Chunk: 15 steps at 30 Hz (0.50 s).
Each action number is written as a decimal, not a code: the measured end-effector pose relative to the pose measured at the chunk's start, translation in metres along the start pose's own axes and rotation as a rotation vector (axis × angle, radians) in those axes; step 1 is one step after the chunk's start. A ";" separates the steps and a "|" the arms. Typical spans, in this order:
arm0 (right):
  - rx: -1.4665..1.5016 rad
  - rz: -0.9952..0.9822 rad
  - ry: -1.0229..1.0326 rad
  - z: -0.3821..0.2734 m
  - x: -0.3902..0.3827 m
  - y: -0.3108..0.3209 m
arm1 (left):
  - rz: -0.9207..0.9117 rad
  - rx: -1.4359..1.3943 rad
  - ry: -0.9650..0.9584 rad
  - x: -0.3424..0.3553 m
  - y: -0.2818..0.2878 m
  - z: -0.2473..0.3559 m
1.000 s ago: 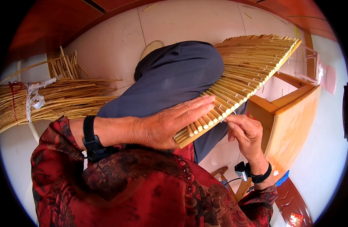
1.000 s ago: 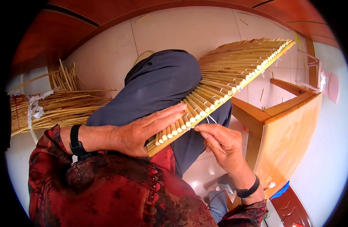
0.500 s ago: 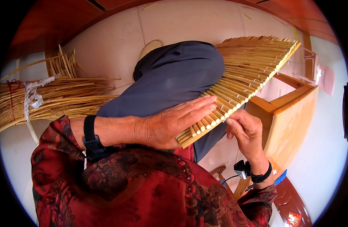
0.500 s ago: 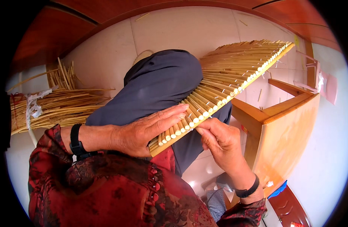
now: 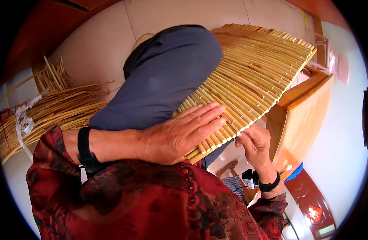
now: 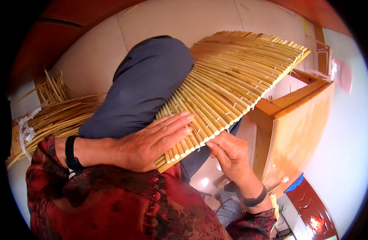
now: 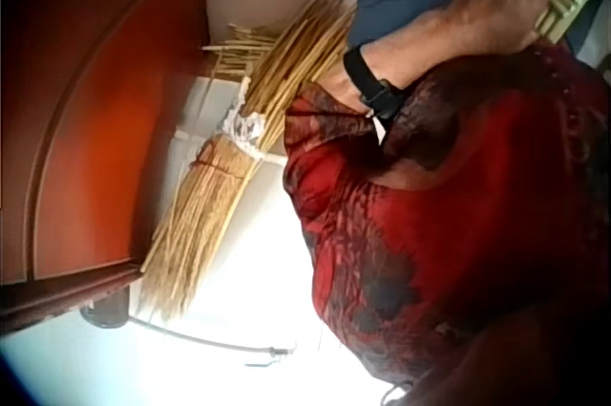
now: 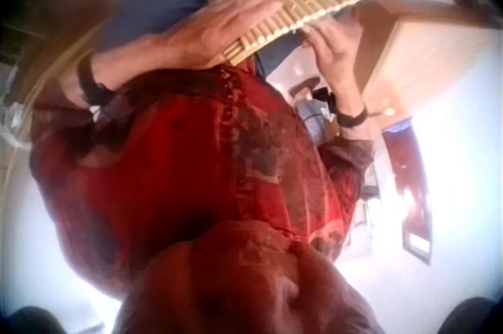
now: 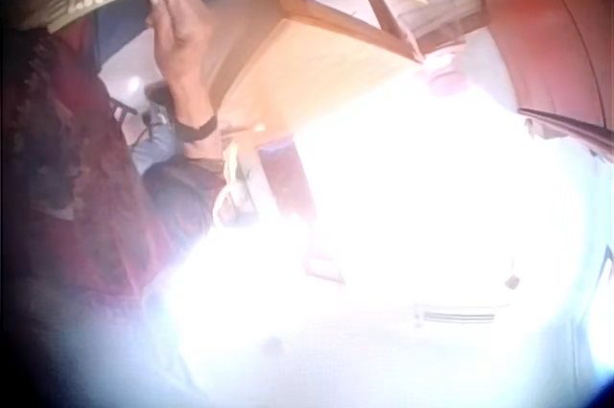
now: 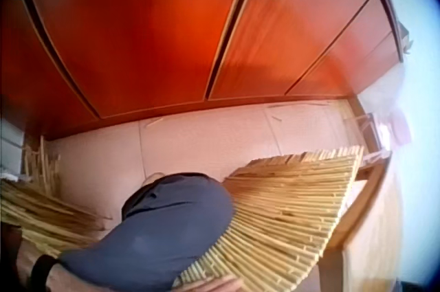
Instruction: The person is using a needle and thread to sew along the edge of a bamboo mat, joining individual bamboo slats together by weaving the thread through pre-drilled holes in the slats.
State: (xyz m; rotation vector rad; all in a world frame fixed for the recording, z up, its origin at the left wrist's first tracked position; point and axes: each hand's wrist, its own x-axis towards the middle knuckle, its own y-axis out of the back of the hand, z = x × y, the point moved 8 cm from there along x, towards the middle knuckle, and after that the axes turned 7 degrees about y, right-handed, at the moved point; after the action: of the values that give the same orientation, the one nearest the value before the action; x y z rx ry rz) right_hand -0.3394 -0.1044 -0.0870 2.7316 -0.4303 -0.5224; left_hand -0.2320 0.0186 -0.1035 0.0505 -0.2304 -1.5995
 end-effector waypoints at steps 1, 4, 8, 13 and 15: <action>-0.013 0.026 0.036 0.003 -0.004 0.000 | -0.014 0.006 0.000 0.000 -0.001 0.000; -0.007 0.077 0.030 0.003 -0.009 -0.001 | -0.030 0.025 -0.007 -0.003 -0.007 -0.004; -0.060 0.111 0.076 -0.010 -0.007 -0.005 | -0.012 0.006 -0.034 -0.007 -0.005 -0.003; -0.100 0.120 0.206 -0.023 0.003 -0.010 | -0.032 0.030 -0.024 -0.007 0.007 0.003; -0.073 0.131 0.250 -0.024 0.004 -0.012 | -0.040 0.061 -0.022 -0.010 0.011 0.005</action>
State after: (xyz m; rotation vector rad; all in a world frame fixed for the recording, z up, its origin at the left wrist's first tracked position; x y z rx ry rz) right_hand -0.3233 -0.0883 -0.0714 2.6305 -0.5095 -0.1562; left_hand -0.2211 0.0285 -0.0978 0.0853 -0.2975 -1.6334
